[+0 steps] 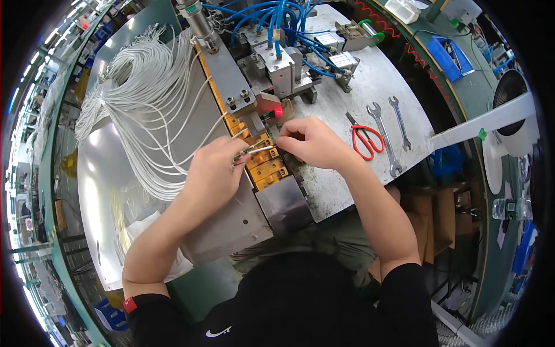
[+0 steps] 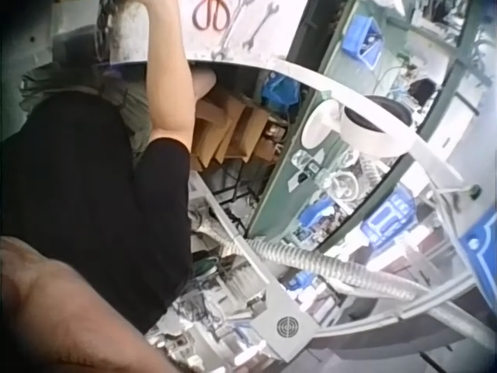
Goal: The person inserts several white wires one by one into a terminal block held in an assembly jig by hand.
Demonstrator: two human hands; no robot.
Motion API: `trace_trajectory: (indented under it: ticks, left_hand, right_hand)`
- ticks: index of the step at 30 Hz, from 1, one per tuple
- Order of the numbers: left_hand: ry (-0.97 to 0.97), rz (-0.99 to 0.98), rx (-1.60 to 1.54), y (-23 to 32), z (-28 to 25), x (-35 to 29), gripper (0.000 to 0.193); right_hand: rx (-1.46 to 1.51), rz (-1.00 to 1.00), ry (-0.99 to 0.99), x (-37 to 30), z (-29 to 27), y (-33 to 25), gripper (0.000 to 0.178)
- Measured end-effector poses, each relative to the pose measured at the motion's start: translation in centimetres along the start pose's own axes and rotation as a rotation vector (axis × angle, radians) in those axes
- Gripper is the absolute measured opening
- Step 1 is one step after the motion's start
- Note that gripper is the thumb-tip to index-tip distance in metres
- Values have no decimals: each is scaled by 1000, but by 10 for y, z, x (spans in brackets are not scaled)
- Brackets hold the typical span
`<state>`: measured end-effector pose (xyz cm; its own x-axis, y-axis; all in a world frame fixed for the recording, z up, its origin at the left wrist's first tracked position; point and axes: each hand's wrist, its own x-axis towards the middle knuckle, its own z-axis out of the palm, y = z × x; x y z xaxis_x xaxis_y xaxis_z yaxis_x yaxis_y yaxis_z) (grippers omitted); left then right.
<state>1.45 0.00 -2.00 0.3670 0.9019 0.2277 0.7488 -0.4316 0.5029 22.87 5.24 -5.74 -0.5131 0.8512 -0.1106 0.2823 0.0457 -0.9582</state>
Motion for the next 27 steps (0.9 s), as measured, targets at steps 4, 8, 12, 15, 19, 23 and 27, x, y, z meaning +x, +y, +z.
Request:
trace_trajectory:
  ticks: [4, 8, 12, 15, 19, 23, 27]
  left_hand:
    - [-146, 34, 221, 9, 8, -4, 10]
    - [71, 102, -158, 2, 2, -3, 11]
    - [-170, -212, -457, 1, -15, 2, 14]
    - [-249, -250, -492, -1, -16, 0, 16]
    - [-299, -330, -610, 9, -22, 4, 18]
    - [-57, -278, -661, 10, -16, 4, 17]
    - [97, -99, -412, 11, -28, 6, 14]
  right_hand:
    - [247, 111, -104, 5, -2, 11, 15]
    - [280, 202, -79, -1, -2, 3, 14]
    - [244, 188, 39, -11, -6, -6, 13]
    - [212, 69, 44, -22, 4, -27, 13]
    - [143, -128, -30, -21, 19, -42, 13]
    - [103, -87, 19, -18, 20, -36, 13]
    - [-2, -54, 111, -21, 16, -36, 12]
